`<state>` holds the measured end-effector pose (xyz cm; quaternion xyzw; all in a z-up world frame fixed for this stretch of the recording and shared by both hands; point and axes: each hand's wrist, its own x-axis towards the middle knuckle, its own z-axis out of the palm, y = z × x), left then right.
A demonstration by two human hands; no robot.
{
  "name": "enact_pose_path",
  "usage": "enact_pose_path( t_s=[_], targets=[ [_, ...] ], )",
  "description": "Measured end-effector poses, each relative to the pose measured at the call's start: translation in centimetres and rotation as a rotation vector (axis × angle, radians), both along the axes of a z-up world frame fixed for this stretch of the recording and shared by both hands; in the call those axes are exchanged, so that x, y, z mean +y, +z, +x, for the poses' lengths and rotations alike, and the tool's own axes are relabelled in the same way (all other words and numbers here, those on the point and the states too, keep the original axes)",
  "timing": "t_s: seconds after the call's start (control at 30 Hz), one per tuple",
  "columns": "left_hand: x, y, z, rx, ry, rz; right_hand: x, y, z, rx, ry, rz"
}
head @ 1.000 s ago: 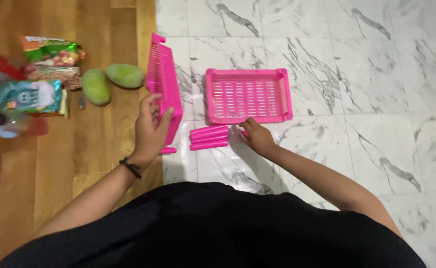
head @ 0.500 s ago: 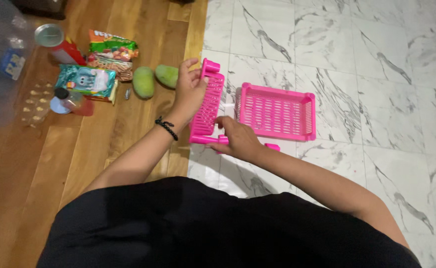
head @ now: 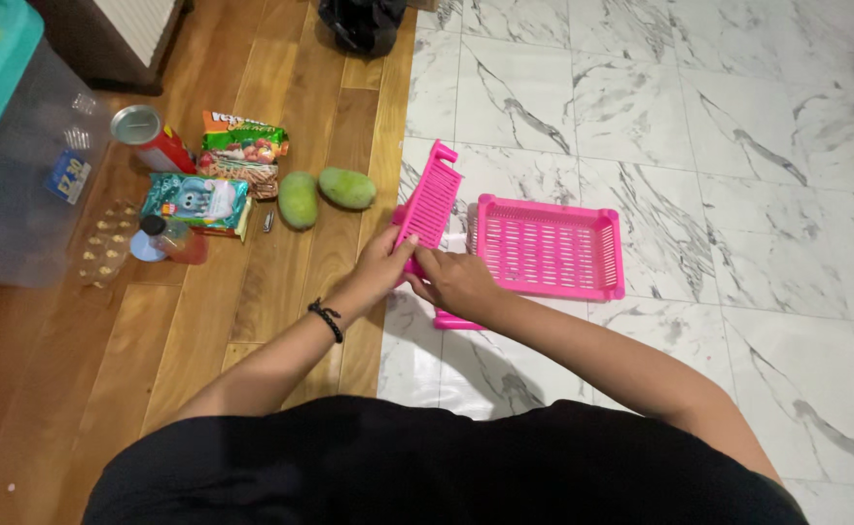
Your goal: The person assembles a pink plastic basket by inserting side panels and connecting rods into the base. They repeatedly adjust and reattach the side pieces to secure the structure.
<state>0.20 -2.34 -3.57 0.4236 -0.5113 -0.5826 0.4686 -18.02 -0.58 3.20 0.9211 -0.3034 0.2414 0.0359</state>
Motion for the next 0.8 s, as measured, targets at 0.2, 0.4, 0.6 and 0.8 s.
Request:
enact_pose_path(
  t_s=[0.2,0.4,0.6,0.8],
  targets=[
    [0.8,0.9,0.2,0.14,0.061,0.123,-1.1,0.7,0.7,0.027,0.063,-0.157],
    [0.8,0.5,-0.3,0.039,0.132,0.122,-1.5,0.8,0.7,0.055,0.137,-0.231],
    [-0.1,1.1,0.3,0.187,0.198,0.13,-2.6,0.7,1.3,-0.03,0.156,-0.276],
    [0.1,1.2,0.6,0.125,0.304,0.112,-3.9,1.0,2.5,-0.1,0.234,-0.255]
  ],
)
